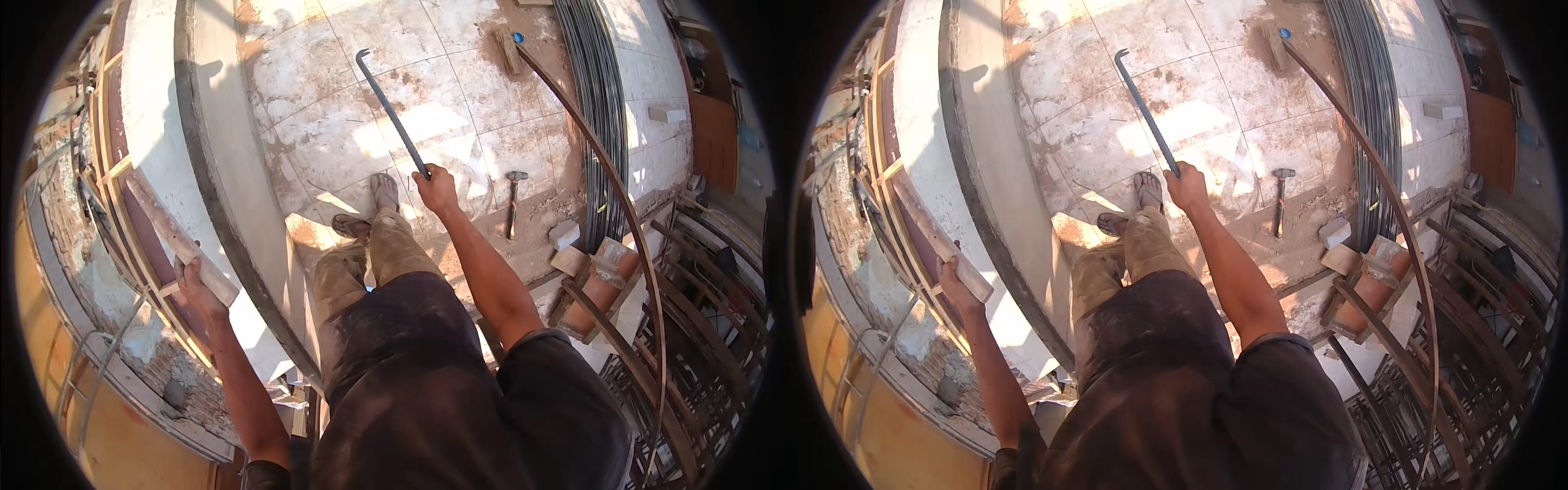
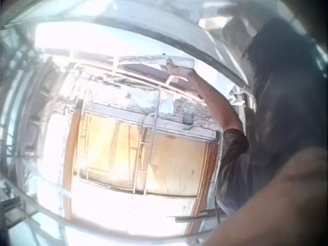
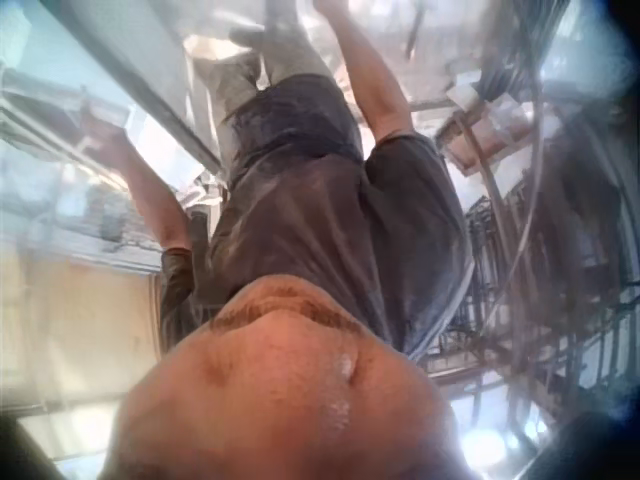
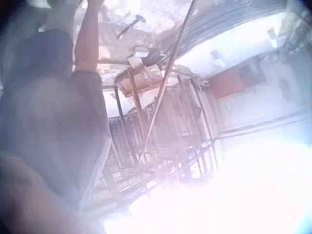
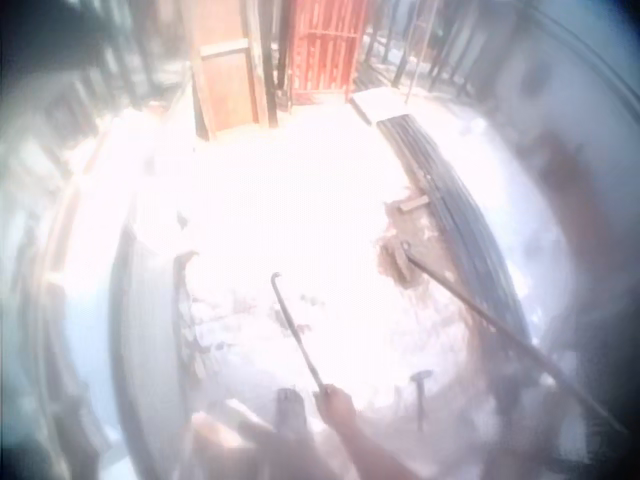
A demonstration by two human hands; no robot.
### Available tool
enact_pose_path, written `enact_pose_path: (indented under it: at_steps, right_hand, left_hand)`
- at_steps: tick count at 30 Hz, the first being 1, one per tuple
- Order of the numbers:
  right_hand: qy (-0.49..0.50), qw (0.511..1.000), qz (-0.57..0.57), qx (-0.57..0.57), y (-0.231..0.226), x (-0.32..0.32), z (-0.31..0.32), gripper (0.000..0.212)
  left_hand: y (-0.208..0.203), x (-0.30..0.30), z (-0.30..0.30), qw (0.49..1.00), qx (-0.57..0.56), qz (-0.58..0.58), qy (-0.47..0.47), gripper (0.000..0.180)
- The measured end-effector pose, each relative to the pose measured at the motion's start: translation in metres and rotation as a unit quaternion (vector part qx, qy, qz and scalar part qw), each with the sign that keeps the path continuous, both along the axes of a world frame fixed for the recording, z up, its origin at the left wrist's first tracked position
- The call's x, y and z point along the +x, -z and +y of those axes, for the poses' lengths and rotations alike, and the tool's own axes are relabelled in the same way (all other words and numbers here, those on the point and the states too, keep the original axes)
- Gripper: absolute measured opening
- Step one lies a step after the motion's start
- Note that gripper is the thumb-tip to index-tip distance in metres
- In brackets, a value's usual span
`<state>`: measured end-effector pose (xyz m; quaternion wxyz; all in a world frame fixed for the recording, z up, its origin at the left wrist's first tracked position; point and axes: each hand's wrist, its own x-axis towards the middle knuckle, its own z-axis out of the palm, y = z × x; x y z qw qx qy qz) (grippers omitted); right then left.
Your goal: The person uses a crowbar and a hammer to pry apart and remove wooden formwork from a concrete structure at a construction site.
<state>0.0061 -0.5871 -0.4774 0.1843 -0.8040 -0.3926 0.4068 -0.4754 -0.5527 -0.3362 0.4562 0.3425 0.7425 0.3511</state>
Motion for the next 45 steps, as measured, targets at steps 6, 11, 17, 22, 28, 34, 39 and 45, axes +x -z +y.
enact_pose_path:
  at_steps: [6, 11, 17, 22, 28, 34, 39, 45]
  right_hand:
    - [0.082, 0.996, -0.014, -0.040, 0.163, 0.025, 0.009, 0.038]
    - [0.096, 0.993, -0.064, -0.024, 0.318, 0.026, 0.002, 0.042]
    - [0.131, 0.986, -0.095, 0.052, 0.458, 0.039, -0.028, 0.039]
    - [0.092, 0.971, -0.213, 0.048, 0.497, 0.030, -0.034, 0.032]
    - [0.092, 0.961, -0.238, 0.110, 0.487, 0.053, -0.066, 0.034]
    - [0.312, 0.849, -0.425, -0.040, 0.487, 0.248, -0.207, 0.035]
    - [0.440, 0.821, -0.283, -0.231, 0.512, 0.288, -0.314, 0.037]
    - [0.441, 0.833, -0.224, -0.250, 0.529, 0.286, -0.310, 0.039]
  left_hand:
    - [0.082, 0.020, 0.140, 0.962, 0.211, -0.155, -0.077, 0.077]
    - [0.144, -0.048, 0.169, 0.966, 0.246, -0.036, -0.069, 0.065]
    - [0.152, -0.071, 0.177, 0.939, 0.243, -0.245, -0.012, 0.066]
    - [0.151, -0.090, 0.197, 0.963, 0.235, -0.130, -0.002, 0.060]
    - [0.156, -0.086, 0.197, 0.951, 0.274, -0.142, -0.002, 0.064]
    - [0.173, -0.059, 0.186, 0.940, 0.316, -0.118, -0.046, 0.057]
    - [0.171, -0.034, 0.196, 0.930, 0.354, -0.057, -0.081, 0.049]
    - [0.165, -0.054, 0.192, 0.941, 0.325, -0.072, -0.058, 0.047]
